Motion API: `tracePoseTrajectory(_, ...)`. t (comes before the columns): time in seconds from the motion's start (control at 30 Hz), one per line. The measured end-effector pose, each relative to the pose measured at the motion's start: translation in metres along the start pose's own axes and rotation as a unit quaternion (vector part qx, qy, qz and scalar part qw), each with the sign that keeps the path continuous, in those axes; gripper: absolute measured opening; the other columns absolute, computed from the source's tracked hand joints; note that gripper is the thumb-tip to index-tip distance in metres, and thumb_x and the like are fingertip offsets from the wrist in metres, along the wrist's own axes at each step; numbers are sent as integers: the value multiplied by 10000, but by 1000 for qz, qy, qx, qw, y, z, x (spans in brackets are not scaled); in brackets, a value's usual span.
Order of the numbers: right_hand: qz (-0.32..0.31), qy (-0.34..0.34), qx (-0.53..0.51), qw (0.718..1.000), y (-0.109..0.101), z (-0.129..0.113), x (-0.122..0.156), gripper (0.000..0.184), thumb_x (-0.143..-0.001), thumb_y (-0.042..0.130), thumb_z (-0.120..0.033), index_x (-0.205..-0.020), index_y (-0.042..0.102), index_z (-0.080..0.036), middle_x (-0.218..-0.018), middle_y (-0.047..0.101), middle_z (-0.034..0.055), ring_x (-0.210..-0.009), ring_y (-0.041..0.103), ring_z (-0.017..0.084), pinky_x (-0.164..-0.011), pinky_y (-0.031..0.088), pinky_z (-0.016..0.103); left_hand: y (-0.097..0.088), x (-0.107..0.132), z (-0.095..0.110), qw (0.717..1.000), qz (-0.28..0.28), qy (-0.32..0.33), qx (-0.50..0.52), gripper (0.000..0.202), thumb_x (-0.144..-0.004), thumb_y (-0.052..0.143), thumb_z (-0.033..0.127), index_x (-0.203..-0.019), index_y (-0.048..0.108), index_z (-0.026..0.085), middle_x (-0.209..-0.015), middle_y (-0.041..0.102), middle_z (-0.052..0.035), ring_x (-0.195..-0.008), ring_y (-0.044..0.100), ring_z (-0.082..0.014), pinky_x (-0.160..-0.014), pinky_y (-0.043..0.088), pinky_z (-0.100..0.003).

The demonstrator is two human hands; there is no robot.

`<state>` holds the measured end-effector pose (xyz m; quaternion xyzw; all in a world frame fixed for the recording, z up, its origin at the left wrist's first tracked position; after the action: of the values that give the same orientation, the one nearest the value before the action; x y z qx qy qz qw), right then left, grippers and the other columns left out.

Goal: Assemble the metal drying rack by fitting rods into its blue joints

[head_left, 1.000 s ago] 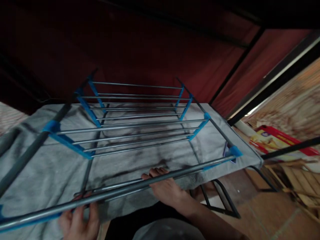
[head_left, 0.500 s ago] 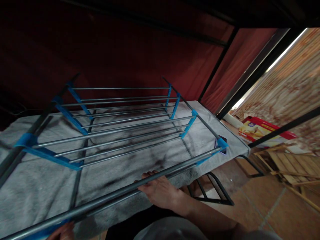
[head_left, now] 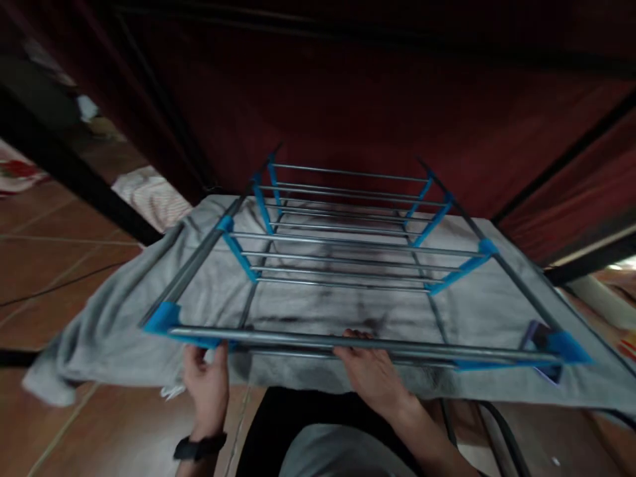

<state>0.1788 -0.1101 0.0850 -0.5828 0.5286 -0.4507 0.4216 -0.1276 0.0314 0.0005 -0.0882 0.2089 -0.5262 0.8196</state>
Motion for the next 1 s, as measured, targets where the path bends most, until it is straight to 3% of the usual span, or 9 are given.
tracePoseTrajectory(0.07,11,-1,29,1000,3,1,2,489,-977,445,-38,-1316,666,-313,-1427,648,82,-1318,615,238,-1093,495,416,5,-6,9,992,-81,-68,73,409,-731,719,504,-978,691,179,-964,731,-60,-936,661,-252,-899,520,-395)
tracePoseTrajectory(0.17,26,-18,61,998,10,4,4,488,-983,463,-59,-1352,648,-318,-1418,656,85,-1298,634,248,-1059,527,415,3,-10,18,979,-119,-97,133,363,-688,770,453,-933,722,188,-971,750,-65,-965,674,-264,-908,530,-397)
tracePoseTrajectory(0.4,47,-31,78,995,13,7,2,426,-1016,480,-142,-1364,643,-328,-1244,746,66,-1076,739,243,-954,579,405,3,-9,21,982,-114,-70,132,259,-761,715,437,-854,743,198,-897,752,-49,-866,676,-237,-831,539,-366)
tracePoseTrajectory(0.63,74,-55,98,991,15,9,5,378,-1019,457,-154,-1288,667,-316,-1201,758,52,-1042,743,237,-897,580,376,13,-10,15,987,-75,-68,124,332,-746,745,505,-842,741,188,-779,716,-32,-764,649,-207,-769,535,-341)
tracePoseTrajectory(0.8,79,-70,97,990,11,8,5,351,-1033,433,-199,-1269,673,-295,-1117,771,58,-982,748,224,-842,577,346,15,-10,9,986,-74,-73,129,382,-744,747,551,-838,713,182,-668,633,5,-629,571,-158,-637,483,-293)
tracePoseTrajectory(1.0,60,-93,88,990,14,-22,-7,355,-1068,391,-267,-1321,639,-262,-1255,735,89,-1092,722,235,-919,569,368,18,-9,0,986,-68,-80,128,401,-730,741,587,-718,624,204,-574,555,26,-560,514,-147,-575,436,-284)
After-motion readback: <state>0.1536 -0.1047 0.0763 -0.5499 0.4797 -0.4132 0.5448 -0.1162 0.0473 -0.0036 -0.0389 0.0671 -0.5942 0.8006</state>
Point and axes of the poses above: each hand's wrist, its own x-axis away from the middle knuckle, its own y-axis out of the palm, z = x × y, the point moved 4 cm from there along -x, towards the middle knuckle
